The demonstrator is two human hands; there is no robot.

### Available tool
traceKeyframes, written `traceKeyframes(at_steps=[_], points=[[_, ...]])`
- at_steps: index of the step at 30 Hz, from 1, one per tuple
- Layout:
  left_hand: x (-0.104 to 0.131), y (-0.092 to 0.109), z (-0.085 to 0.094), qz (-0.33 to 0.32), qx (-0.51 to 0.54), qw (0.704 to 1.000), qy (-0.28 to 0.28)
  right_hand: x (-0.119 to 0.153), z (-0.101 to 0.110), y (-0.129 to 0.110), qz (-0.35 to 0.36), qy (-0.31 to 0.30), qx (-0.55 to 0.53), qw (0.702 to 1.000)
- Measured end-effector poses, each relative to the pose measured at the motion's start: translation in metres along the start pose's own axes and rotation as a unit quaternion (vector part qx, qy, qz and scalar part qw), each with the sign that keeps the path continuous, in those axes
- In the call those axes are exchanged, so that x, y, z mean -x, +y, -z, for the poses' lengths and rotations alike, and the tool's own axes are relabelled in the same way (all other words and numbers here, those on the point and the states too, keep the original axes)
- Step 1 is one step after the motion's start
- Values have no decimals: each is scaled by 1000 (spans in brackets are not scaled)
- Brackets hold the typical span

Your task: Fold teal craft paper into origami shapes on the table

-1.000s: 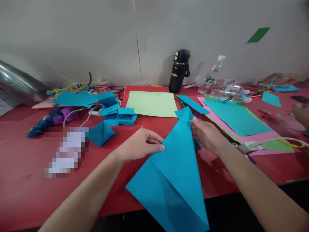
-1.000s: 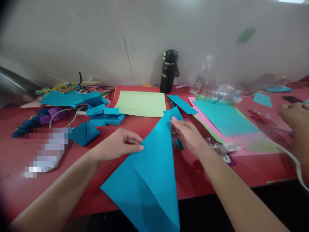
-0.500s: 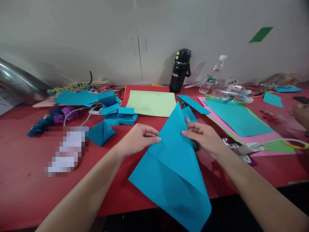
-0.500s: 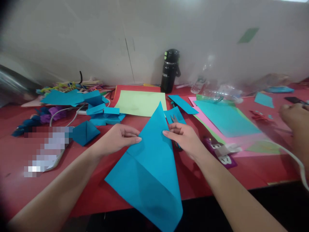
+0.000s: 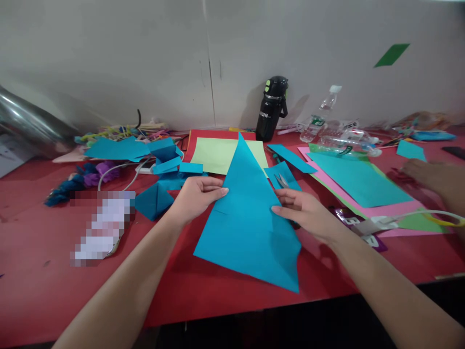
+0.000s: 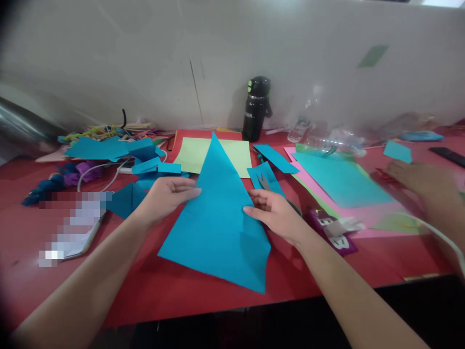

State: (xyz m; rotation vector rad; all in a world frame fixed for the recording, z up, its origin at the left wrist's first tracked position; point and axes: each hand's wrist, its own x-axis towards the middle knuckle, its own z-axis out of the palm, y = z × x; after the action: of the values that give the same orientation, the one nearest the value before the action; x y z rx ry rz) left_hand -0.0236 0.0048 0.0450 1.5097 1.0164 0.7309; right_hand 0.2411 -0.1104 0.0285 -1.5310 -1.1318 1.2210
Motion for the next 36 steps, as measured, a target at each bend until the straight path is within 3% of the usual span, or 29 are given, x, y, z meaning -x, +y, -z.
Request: traceKeyframes(at_steps=[10,24,29,32,34,36], points=[[-4,2,18,-27,-8,995,95,-1,2,0,42,2,59,997],[-9,-2,37,-49,43,985,161,0,9,-1,59,-35,107,992],[-9,-2,40,-52,37,985,162,2,20,1,22,-60,121,991],[-5,2,34,-48,15,988,149,1,28,2,46,-26,139,989],[0,5,24,-35,-9,992,120,0,28,1,70,-6,123,990],[4,8,13,-21,-13,998,62,1,23,-3,81,-27,84,993]])
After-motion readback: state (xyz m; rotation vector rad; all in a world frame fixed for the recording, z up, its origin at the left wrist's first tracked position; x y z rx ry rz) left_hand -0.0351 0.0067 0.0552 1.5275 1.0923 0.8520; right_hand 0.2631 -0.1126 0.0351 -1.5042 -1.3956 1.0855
